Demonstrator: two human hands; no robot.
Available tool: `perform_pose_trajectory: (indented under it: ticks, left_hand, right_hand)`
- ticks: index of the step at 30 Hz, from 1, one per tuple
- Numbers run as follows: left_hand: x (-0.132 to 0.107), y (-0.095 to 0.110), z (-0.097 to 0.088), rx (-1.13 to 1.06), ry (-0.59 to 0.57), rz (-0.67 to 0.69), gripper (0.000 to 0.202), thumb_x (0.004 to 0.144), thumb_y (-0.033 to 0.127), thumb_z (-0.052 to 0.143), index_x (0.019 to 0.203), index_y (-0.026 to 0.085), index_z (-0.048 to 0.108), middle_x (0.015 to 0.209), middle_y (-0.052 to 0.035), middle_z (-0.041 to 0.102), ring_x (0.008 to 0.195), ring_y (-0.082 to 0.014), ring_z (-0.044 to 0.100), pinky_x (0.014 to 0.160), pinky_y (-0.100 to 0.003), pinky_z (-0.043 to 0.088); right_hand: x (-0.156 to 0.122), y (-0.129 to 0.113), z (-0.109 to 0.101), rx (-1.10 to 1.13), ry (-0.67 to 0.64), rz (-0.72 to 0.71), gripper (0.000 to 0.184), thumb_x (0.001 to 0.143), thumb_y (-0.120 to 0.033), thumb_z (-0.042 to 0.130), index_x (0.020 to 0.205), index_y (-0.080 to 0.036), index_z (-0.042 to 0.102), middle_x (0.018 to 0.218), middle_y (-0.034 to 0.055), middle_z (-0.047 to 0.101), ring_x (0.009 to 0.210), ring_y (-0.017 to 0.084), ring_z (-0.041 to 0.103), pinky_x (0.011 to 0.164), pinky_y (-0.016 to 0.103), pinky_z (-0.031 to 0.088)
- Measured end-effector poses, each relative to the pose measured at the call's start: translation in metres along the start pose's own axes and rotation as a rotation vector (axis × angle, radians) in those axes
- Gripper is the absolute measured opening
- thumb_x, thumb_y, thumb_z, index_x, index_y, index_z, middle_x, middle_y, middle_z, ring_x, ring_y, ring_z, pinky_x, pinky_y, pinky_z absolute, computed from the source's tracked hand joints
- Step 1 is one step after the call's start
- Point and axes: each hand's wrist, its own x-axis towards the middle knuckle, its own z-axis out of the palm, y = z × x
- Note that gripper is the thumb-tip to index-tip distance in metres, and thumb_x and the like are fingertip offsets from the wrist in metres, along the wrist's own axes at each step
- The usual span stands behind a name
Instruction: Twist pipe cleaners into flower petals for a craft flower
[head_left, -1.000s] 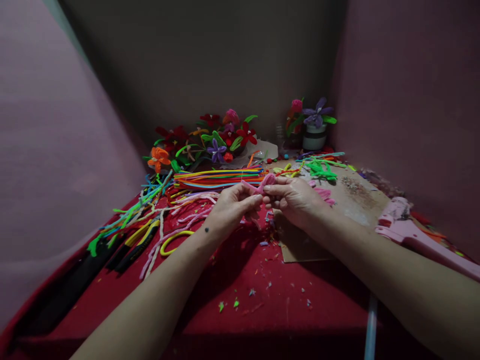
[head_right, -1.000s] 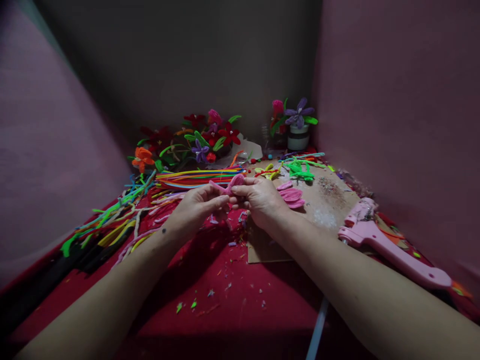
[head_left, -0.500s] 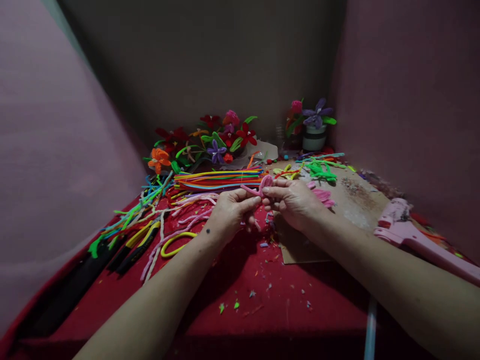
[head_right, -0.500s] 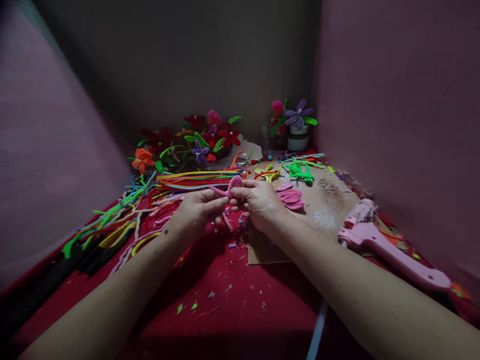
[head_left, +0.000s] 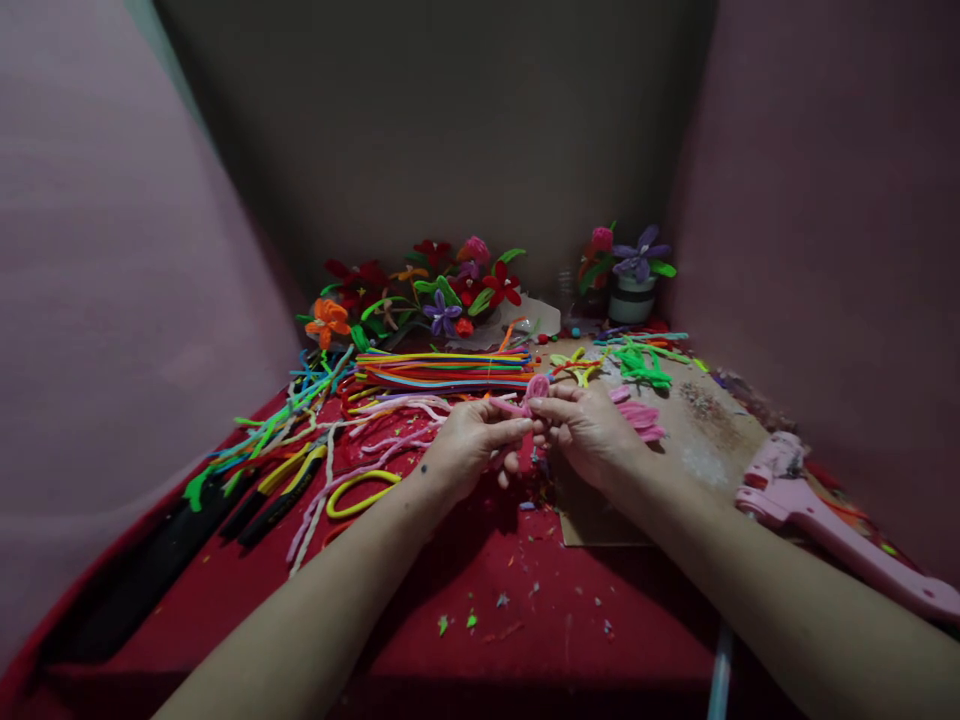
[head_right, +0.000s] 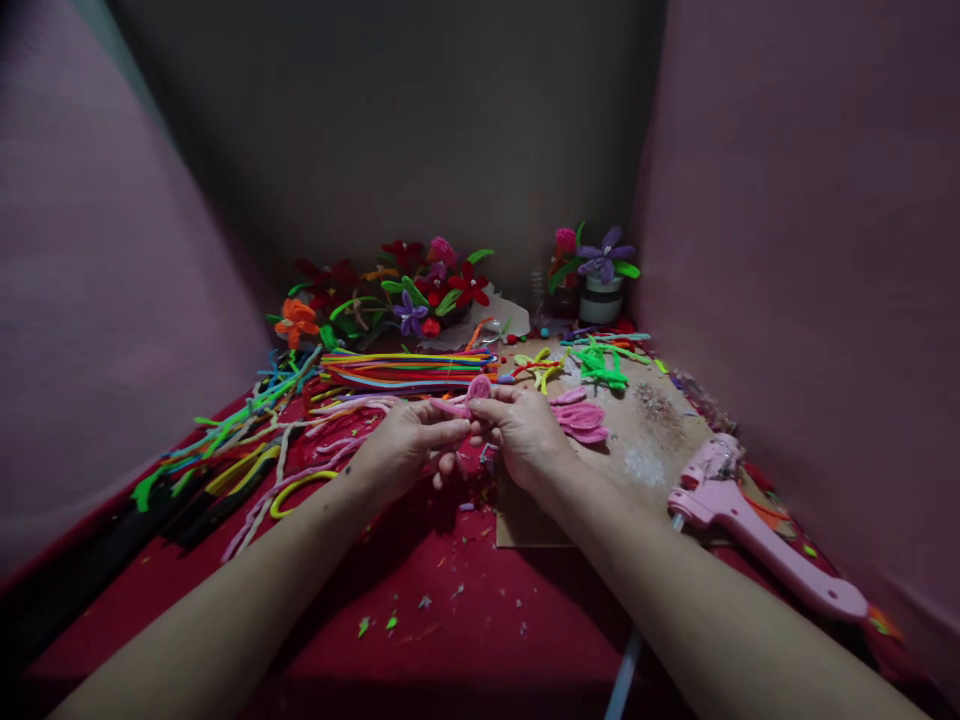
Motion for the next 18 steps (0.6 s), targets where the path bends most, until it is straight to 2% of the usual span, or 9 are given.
perform_pose_trajectory:
  ticks: [4, 8, 12, 18]
  left_hand:
    - [0.0001, -0.0022, 0.0025, -0.06, 0.044, 0.07, 0.025, 0.065, 0.028, 0.07, 0.081, 0.014, 0.056, 0.061, 0.0013, 0.061, 0.043, -0.0092, 0.055, 0.039, -0.021, 0.045]
    - [0.0014, -0.0042, 0.0032, -0.07, 0.053, 0.133, 0.021, 0.067, 0.026, 0.068, 0.079, 0.013, 0.056, 0.061, 0.0021, 0.059, 0.047, -0.0078, 0.054, 0.045, -0.02, 0.046]
    - [0.002, -0.0023, 0.0025, -0.057, 0.111, 0.151, 0.019, 0.067, 0.024, 0.066, 0.076, 0.012, 0.055, 0.061, 0.0014, 0.059, 0.046, -0.0069, 0.052, 0.042, -0.019, 0.042]
    - [0.0009, -0.0004, 0.0075, -0.068, 0.249, 0.169, 0.029, 0.061, 0.024, 0.07, 0.077, 0.015, 0.048, 0.057, 0.005, 0.055, 0.044, -0.0091, 0.054, 0.039, -0.018, 0.042]
  right_hand:
    - [0.0012, 0.0018, 0.0003, 0.025, 0.034, -0.019, 0.014, 0.055, -0.017, 0.072, 0.061, -0.013, 0.06, 0.053, -0.0022, 0.058, 0.044, 0.006, 0.051, 0.041, 0.017, 0.042]
    - [0.0017, 0.0022, 0.0021, 0.029, 0.093, 0.001, 0.014, 0.053, -0.016, 0.072, 0.06, -0.012, 0.06, 0.051, -0.0027, 0.056, 0.043, 0.006, 0.051, 0.039, 0.016, 0.043]
    - [0.0008, 0.0016, 0.0038, 0.019, 0.137, 0.044, 0.011, 0.054, -0.014, 0.07, 0.06, -0.012, 0.06, 0.05, -0.0021, 0.057, 0.043, 0.007, 0.052, 0.04, 0.017, 0.046]
    - [0.0011, 0.0021, 0.0019, 0.016, 0.135, 0.044, 0.012, 0.056, -0.014, 0.07, 0.061, -0.013, 0.06, 0.051, -0.0014, 0.058, 0.042, 0.007, 0.053, 0.04, 0.017, 0.046]
